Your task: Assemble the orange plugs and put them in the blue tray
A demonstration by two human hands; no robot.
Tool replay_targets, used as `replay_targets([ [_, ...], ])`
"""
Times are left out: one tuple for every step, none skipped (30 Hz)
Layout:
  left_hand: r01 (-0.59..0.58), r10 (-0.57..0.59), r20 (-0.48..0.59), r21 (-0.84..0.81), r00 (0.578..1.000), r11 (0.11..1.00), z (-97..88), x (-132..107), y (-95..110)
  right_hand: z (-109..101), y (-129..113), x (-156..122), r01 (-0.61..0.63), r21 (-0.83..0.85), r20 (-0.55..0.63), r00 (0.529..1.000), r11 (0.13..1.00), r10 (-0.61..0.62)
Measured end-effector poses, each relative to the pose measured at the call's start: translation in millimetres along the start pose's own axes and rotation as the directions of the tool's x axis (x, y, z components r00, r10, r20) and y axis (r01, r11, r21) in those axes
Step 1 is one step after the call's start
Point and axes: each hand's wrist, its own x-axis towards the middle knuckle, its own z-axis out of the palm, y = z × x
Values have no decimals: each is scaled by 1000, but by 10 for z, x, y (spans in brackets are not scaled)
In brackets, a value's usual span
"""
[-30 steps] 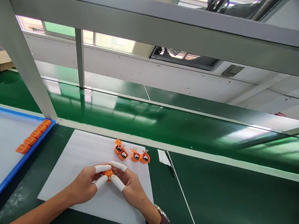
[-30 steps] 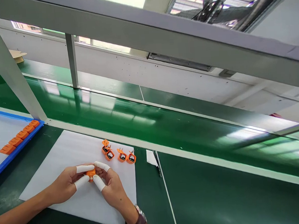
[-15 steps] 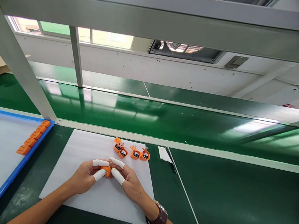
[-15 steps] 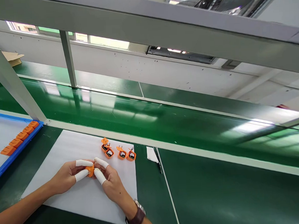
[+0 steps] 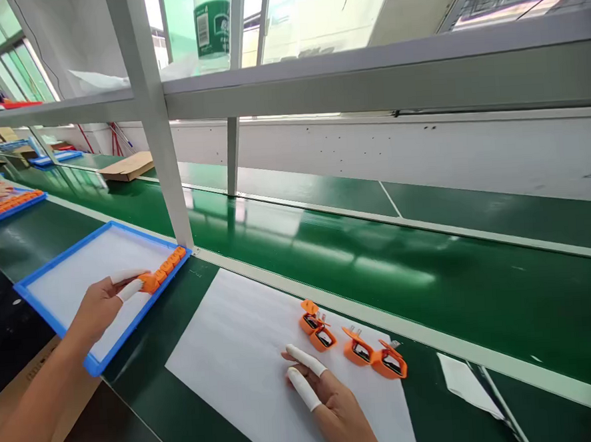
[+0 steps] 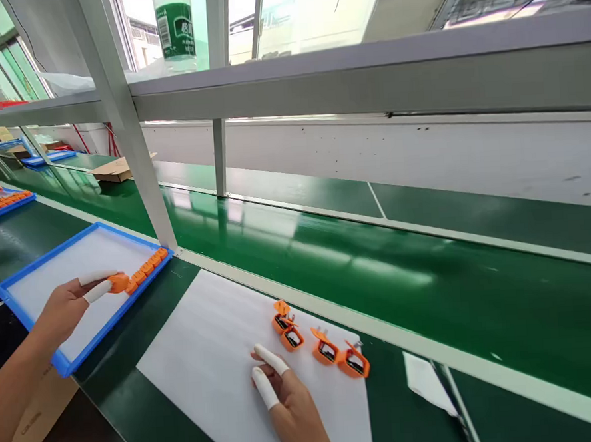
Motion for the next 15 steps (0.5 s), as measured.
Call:
replay_targets([
  [75, -74, -24, 55, 997, 996, -121, 76, -128, 11, 8, 9, 1, 2, -11, 1000, 1000, -1],
  [139, -137, -27, 104, 990, 985, -202, 147, -256, 22, 2, 14, -5, 4, -19, 1000, 1000, 5],
  [177, -178, -6, 135, 984, 975, -247, 208, -375, 31, -16, 16, -19, 4, -19, 1000, 1000, 19],
  [195, -201, 23, 154, 979, 969, -262, 257, -478, 37, -43, 14, -38, 1, -9, 999, 999, 38],
  [192, -204, 59, 162, 977, 968, -256, 294, -559, 42, -75, 10, -55, -5, 0, 998, 998, 55],
  [181, -197, 89, 165, 976, 970, -237, 321, -618, 44, -105, 4, -67, -13, 5, 998, 998, 67],
  [170, -189, 104, 167, 976, 971, -213, 341, -656, 45, -129, -2, -70, -22, 8, 997, 997, 70],
  [166, -185, 106, 169, 977, 972, -190, 355, -677, 44, -141, -7, -64, -32, 6, 998, 997, 65],
  [167, -186, 103, 171, 977, 971, -172, 366, -685, 41, -141, -10, -51, -46, 2, 999, 998, 52],
  [170, -189, 102, 169, 977, 971, -161, 372, -686, 37, -131, -11, -31, -64, -1, 1000, 997, 31],
  [169, -188, 107, 162, 976, 972, -156, 374, -680, 33, -112, -10, -2, -87, 2, 1000, 996, 3],
  [163, -182, 119, 156, 976, 974, -157, 369, -668, 28, -91, -9, 36, -114, 7, 999, 993, -36],
  [151, -172, 123, 161, 977, 975, -161, 354, -650, 24, -71, -9, 85, -145, 17, 996, 986, -83],
  [133, -154, 105, 186, 982, 974, -163, 327, -622, 23, -57, -12, 146, -180, 34, 989, 973, -142],
  [107, -123, 56, 231, 991, 967, -161, 288, -582, 26, -54, -20, 217, -213, 57, 976, 953, -209],
])
